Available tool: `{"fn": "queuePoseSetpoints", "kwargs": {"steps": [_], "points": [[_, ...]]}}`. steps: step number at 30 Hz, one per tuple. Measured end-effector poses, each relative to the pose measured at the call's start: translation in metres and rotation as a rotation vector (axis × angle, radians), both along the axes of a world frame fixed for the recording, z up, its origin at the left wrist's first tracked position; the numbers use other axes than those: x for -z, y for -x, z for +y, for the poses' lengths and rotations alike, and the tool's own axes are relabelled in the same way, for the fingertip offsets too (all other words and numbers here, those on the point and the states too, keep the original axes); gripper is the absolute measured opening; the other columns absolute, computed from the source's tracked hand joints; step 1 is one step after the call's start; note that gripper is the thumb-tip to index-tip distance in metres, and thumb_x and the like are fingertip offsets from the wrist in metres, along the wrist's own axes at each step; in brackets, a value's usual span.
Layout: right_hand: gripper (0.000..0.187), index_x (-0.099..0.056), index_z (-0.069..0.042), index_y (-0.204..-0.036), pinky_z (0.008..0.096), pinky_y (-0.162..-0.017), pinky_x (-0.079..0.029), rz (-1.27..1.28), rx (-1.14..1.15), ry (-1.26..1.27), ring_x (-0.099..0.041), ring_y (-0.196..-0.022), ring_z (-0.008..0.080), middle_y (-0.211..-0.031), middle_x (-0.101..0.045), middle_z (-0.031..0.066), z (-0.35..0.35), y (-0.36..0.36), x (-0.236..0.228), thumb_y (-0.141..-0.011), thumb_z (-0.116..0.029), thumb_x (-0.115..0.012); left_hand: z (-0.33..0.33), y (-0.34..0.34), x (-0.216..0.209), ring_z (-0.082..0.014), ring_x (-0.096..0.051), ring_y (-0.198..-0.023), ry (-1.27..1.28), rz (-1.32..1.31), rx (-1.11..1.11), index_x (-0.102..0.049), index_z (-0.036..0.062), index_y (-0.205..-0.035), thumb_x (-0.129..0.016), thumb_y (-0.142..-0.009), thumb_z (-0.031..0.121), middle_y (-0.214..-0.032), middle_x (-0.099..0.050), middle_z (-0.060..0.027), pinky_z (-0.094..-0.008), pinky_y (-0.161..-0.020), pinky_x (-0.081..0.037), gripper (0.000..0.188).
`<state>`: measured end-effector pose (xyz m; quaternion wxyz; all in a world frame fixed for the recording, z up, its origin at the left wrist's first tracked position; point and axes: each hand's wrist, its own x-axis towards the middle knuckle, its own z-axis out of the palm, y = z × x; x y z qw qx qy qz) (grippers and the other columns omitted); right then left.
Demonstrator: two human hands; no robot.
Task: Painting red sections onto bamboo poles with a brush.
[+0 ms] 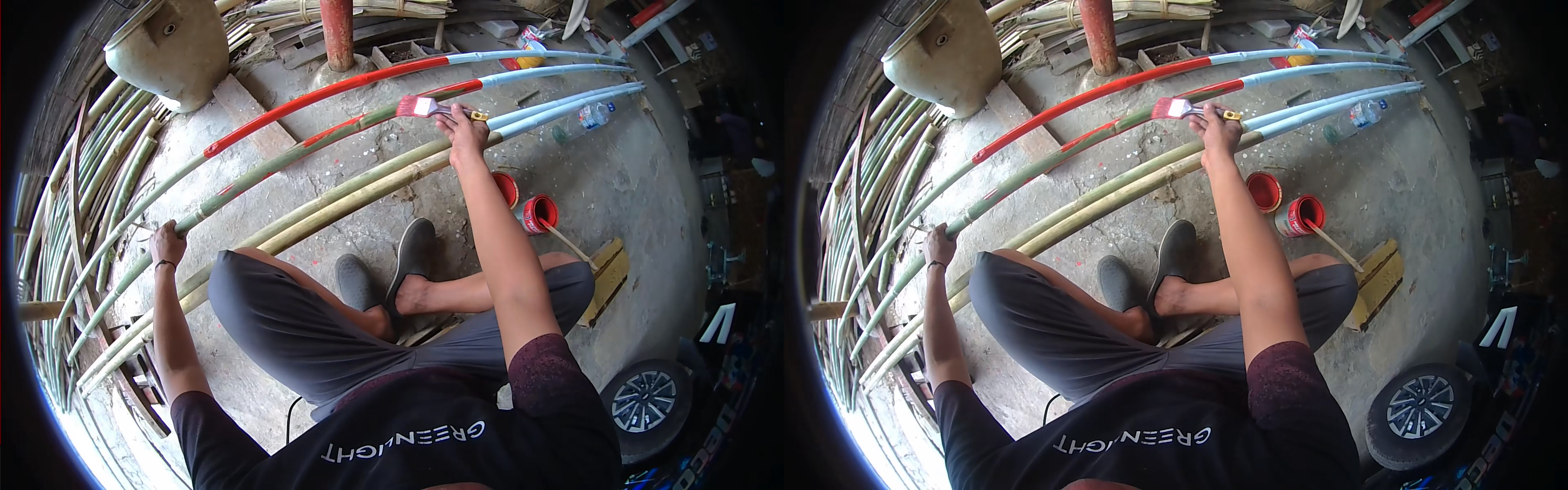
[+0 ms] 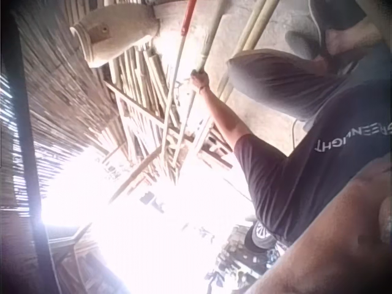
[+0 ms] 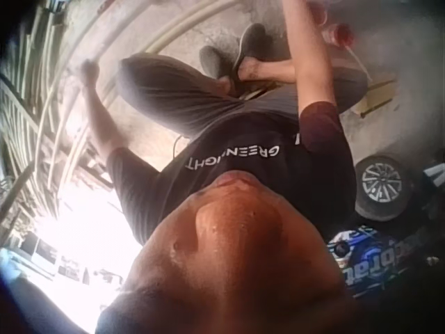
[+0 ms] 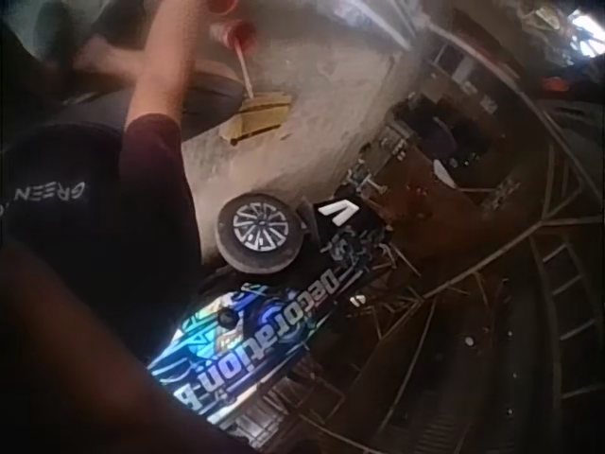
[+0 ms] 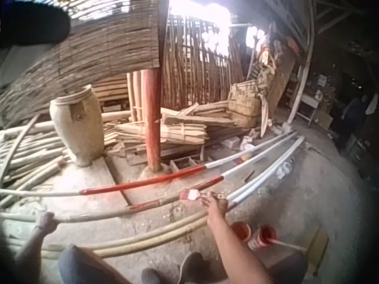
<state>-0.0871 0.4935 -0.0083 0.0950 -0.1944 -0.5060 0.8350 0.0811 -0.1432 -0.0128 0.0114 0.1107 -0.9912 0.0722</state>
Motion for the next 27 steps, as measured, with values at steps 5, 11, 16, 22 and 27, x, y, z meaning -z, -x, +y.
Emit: {"fn": "queuePoseSetpoints", "kwargs": {"steps": [5,11,16,22,27], "points": [[0.011,-0.058,-0.003,-0.103,0.0281,-0.060,-0.058,0.159,0.261,-0.373,-0.068,-0.068,0.0184,-0.087,-0.068,0.0107,-0.009,0.004,-0.010,-0.094,-0.010,-0.062,0.004,-0.003,0.005,-0.0370,-0.064,-0.080,0.058,0.076,0.046,-0.060,0.0093,-0.081,-0.068,-0.079,0.023,-0.079,-0.066,-0.0171,-0.0473,-0.077,-0.049,0.016],[0.011,-0.063,-0.004,-0.098,0.0418,-0.069,-0.055,0.819,-0.233,-1.280,-0.069,-0.079,0.0298,-0.093,-0.069,0.0119,-0.123,-0.061,-0.022,-0.092,-0.013,-0.061,0.012,-0.008,0.005,-0.0328,-0.063,-0.085,0.091,0.084,0.009,-0.058,0.0106,-0.082,-0.067,-0.078,0.019,-0.077,-0.064,-0.0129,-0.0464,-0.082,-0.046,0.013],[0.013,-0.066,-0.006,-0.092,0.0336,-0.059,-0.053,0.711,-0.382,-0.893,-0.067,-0.067,0.0194,-0.078,-0.069,0.0088,-0.153,-0.070,-0.015,-0.095,-0.017,-0.061,0.020,-0.016,0.003,-0.0298,-0.062,-0.089,0.113,0.164,0.030,-0.055,0.0101,-0.085,-0.067,-0.077,0.014,-0.082,-0.064,-0.0086,-0.0455,-0.080,-0.044,0.015],[0.013,-0.065,-0.003,-0.094,0.0271,-0.063,-0.054,0.120,-0.074,-0.758,-0.066,-0.068,0.0116,-0.078,-0.069,0.0058,-0.038,-0.006,-0.023,-0.091,-0.015,-0.067,0.027,-0.022,0.006,-0.0273,-0.060,-0.093,0.107,0.246,0.011,-0.056,0.0108,-0.088,-0.072,-0.074,0.014,-0.086,-0.062,-0.0060,-0.0457,-0.079,-0.043,0.021],[0.010,-0.066,-0.007,-0.093,0.0396,-0.067,-0.054,0.499,-0.144,-1.328,-0.069,-0.075,0.0307,-0.084,-0.070,0.0123,-0.042,-0.026,-0.043,-0.090,-0.016,-0.065,0.033,-0.024,0.002,-0.0270,-0.059,-0.093,0.081,0.238,-0.009,-0.057,0.0116,-0.087,-0.073,-0.074,0.015,-0.086,-0.061,-0.0048,-0.0456,-0.080,-0.042,0.021]]}}
